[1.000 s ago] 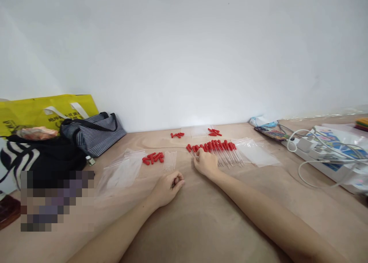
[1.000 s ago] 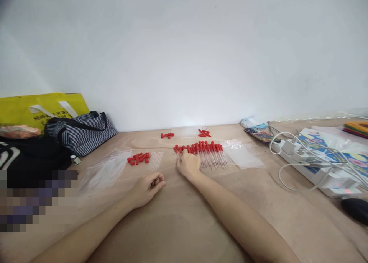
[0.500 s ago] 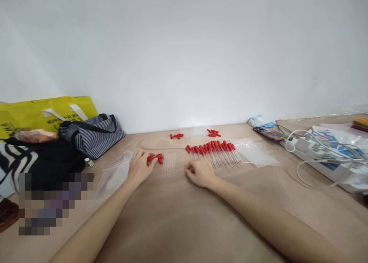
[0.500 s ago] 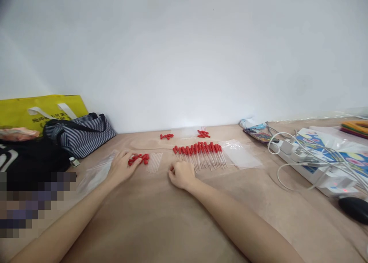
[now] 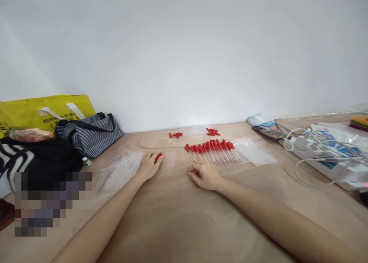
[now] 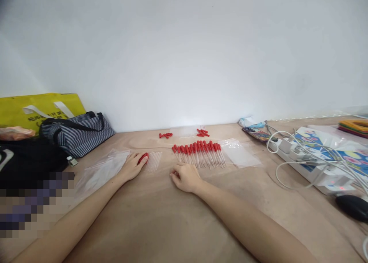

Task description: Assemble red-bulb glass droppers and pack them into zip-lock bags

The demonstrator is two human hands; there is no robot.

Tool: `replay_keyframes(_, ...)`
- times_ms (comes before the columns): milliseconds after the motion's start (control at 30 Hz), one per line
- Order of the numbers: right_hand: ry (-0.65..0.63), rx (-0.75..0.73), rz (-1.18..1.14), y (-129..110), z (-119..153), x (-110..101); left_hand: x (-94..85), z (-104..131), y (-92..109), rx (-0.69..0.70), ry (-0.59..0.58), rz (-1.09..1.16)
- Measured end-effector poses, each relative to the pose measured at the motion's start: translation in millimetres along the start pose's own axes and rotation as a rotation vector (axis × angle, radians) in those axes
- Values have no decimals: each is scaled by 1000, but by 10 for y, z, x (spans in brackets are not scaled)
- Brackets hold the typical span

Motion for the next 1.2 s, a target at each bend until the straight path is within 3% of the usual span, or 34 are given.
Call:
replay_keyframes(300,-24,59,33,71,11,-13,-31,107,340,8,6,97)
replay_keyframes(533,-48,345,169,254,-88,-19,80,123,557,-226,36,161)
replay_keyframes(633,-63,470,207,316,-146,-13,94,95,516,-302,43,198)
replay_keyframes(767,-86,539,240,299,-282,31,39,83,374,-276,37,247)
replay_keyframes(1000,-122,564,203,256,-465,122,-41,234,357,18,7,381)
replay_keyframes(1067,-124,565,195,281,-468,124,-67,219,280,-34,73,348)
replay_keyframes(1200,-119,585,180,364,-427,110,-103,82,-35,-282,227,340)
Point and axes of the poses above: each hand's wrist, its own z-axis away from the middle knuckle, its own x-axis out of the palm, y = z × x, the point moved 9 cm from there along -z, towards the middle knuckle, and after that the axes turned 6 degrees about -x, right-handed, at the moved point
